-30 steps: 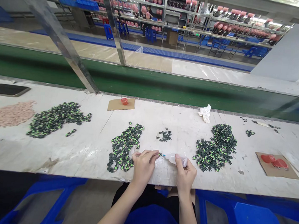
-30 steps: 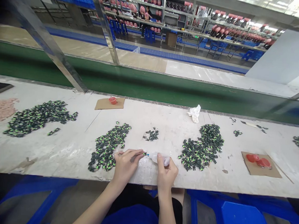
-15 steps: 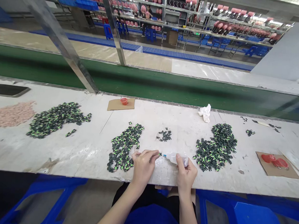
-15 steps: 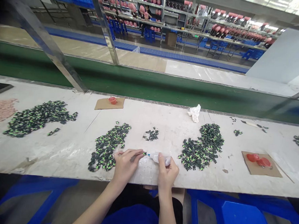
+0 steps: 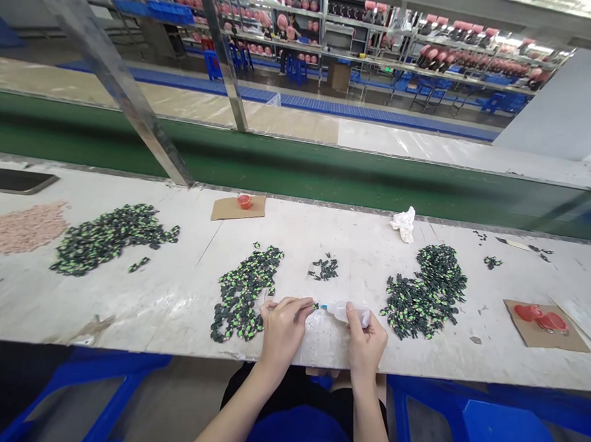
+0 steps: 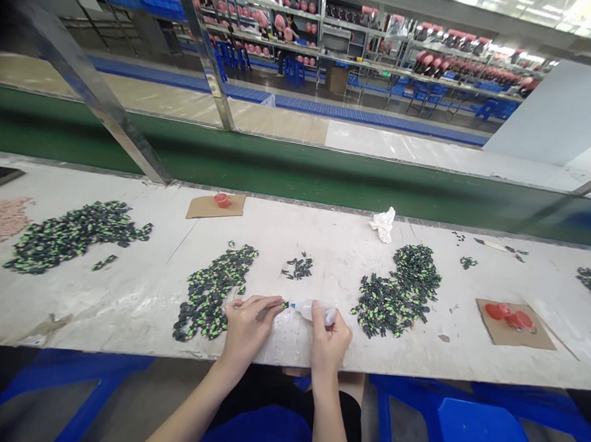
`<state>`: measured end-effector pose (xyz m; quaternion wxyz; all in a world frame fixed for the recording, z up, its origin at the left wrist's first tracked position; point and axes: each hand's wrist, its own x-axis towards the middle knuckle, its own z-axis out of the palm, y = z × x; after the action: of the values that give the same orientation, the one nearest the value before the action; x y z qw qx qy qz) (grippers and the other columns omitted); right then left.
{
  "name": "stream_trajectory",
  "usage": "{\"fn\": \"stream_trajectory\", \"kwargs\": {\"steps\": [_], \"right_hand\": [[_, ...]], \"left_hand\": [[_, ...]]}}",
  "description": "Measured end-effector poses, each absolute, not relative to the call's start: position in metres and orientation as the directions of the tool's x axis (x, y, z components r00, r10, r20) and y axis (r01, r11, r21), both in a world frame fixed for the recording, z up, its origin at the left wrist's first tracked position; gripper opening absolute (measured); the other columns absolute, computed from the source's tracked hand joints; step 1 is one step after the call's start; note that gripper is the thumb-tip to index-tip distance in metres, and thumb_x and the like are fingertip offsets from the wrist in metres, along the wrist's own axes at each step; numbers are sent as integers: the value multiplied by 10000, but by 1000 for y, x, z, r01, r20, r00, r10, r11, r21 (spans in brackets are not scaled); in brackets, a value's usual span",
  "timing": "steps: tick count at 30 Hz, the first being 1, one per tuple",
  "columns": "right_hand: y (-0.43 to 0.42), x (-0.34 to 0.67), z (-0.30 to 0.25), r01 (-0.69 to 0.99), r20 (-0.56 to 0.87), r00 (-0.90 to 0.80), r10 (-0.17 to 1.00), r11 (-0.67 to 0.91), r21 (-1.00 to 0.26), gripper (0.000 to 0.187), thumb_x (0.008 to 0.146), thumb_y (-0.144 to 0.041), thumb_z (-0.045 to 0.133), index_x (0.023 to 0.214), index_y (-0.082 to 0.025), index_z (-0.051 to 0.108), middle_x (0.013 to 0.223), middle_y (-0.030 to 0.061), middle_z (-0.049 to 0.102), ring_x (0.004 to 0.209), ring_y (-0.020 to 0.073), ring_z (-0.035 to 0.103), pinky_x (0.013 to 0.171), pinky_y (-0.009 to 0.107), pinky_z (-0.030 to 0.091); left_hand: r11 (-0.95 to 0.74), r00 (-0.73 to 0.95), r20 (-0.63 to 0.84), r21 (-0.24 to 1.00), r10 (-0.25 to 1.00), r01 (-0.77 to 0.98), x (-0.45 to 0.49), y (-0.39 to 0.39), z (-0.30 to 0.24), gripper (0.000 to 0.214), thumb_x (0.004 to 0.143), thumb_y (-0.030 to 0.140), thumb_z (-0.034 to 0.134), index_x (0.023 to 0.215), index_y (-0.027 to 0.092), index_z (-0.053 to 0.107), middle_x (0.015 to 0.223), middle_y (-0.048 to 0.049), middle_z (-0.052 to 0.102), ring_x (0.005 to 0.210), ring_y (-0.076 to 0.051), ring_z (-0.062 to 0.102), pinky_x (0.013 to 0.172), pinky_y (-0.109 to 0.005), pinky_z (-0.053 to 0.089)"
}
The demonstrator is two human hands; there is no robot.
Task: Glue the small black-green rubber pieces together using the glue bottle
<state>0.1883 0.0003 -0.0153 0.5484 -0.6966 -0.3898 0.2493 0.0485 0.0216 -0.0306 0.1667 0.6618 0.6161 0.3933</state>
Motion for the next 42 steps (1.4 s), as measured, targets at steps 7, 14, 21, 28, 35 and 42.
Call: {"fn": "stream_trajectory", "kwargs": {"steps": [7,14,21,28,35,42], "right_hand": [[3,199,-16,70,70,643,762,33,-997,377,704,-516,680,724,-147,608,659,35,624,619,180,572,582,293,462],[39,200,-13,85,116,480,870,85,-993,463,514,-331,825,885,-193,586,880,75,711,802,216,669,747,356,529],[54,198,-18,231,100,183,978,56,-971,585,477,-273,831,1029,-210,649,903,67,740,756,201,682,656,324,555],[72,232,-3,571,165,265,950,-17,-821,202,738,-345,631,823,-199,743,810,76,748,650,193,650,617,312,481],[96,208,-10,635,136,249,959,-56,-770,71,602,-149,682,585,-216,699,599,38,709,605,228,665,606,306,448],[102,214,-2,658,122,226,966,-59,-751,106,565,-109,626,561,-210,660,626,29,708,630,204,657,624,281,444]], "left_hand": [[-204,-58,333,696,941,688,48,22,-33,164,850,210,566,839,264,721,819,-8,755,788,-200,669,845,-389,322],[-223,-69,403,633,913,741,50,24,-40,166,825,179,600,894,256,729,972,-61,737,971,-278,596,834,-430,357],[-242,-48,414,619,909,747,52,23,-45,201,829,149,592,775,275,738,1007,-62,724,1037,-322,534,826,-473,347],[-259,-52,391,697,919,668,48,22,-46,218,867,172,541,807,264,730,878,-39,751,1037,-311,571,846,-459,327],[-321,-123,501,704,857,634,53,25,-63,257,899,219,492,825,280,730,882,-38,746,952,-264,643,812,-424,366],[-398,-101,535,728,839,558,51,31,-59,202,885,282,540,882,272,742,840,-41,744,862,-241,659,771,-395,454]]}}
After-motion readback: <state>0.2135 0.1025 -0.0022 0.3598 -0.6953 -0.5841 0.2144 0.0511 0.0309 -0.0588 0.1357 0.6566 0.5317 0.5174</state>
